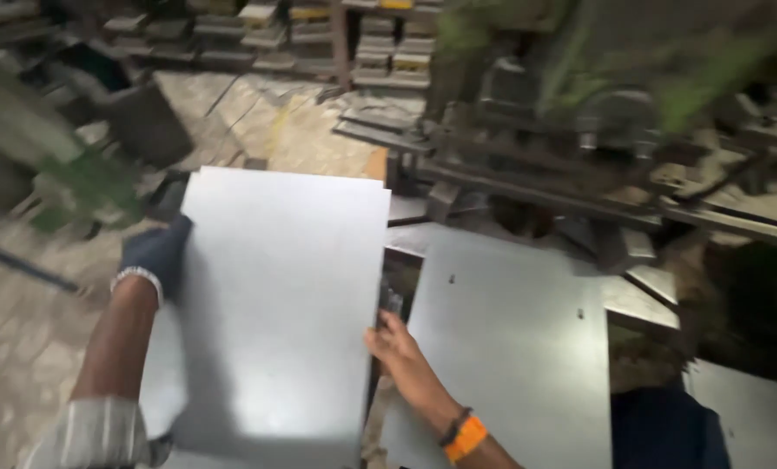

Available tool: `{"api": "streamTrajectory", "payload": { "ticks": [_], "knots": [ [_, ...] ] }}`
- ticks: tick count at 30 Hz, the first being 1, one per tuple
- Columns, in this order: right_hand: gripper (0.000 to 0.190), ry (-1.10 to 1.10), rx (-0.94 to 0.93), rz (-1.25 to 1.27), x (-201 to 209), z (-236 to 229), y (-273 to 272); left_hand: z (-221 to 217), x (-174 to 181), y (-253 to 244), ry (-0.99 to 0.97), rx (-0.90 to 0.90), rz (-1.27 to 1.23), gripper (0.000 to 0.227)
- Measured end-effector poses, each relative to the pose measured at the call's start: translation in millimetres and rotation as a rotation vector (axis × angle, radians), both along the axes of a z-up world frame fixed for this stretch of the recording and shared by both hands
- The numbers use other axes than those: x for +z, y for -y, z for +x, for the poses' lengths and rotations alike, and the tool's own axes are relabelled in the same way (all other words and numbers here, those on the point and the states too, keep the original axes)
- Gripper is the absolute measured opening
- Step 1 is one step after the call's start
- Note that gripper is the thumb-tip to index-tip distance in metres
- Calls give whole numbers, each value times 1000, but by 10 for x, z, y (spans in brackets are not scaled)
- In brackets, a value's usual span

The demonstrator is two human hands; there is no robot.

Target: Positioning metal sheets into a stamping machine and stacking the finished parts.

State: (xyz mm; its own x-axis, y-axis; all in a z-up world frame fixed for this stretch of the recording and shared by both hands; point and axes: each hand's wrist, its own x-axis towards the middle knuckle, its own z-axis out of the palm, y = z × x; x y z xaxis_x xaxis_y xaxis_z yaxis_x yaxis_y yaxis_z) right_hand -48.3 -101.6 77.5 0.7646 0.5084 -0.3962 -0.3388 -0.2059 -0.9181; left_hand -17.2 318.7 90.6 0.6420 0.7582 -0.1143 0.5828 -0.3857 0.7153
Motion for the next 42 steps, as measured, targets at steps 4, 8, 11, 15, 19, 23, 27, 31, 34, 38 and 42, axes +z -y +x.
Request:
{"api": "streamTrajectory", "payload": {
  "ticks": [4,8,11,15,19,23,27,31,34,38,42],
  "knots": [
    [75,-51,-521,111,-174,-67,689,89,119,861,-135,-340,-212,52],
    [52,128,-727,156,-610,189,1903,16,-372,1721,260,-228,-891,47],
    [40,289,-906,-47,-458,271,2438,6,-621,2326,339,-235,-1069,51],
    [44,227,-808,112,-398,704,2916,300,-475,2952,196,-395,-1208,54],
    [45,244,-849,118,-788,1183,3303,1041,-1129,3056,348,-397,-1300,36],
    [45,209,-850,-14,-399,1380,3142,1156,-645,3147,326,-436,-1103,46],
    [39,195,-915,16,-341,1789,3110,1455,-277,3176,117,-475,-736,66],
    [35,175,-845,153,-334,2250,3059,1704,-34,3222,37,-739,-156,78],
    [20,205,-864,188,-115,2201,2918,1920,-260,3192,239,-478,-665,52],
    [17,251,-863,171,-184,2194,2980,1911,-228,3160,162,-499,-603,52],
    [17,249,-856,151,-84,2178,2900,1899,-164,3176,160,-501,-603,50]
  ]
}}
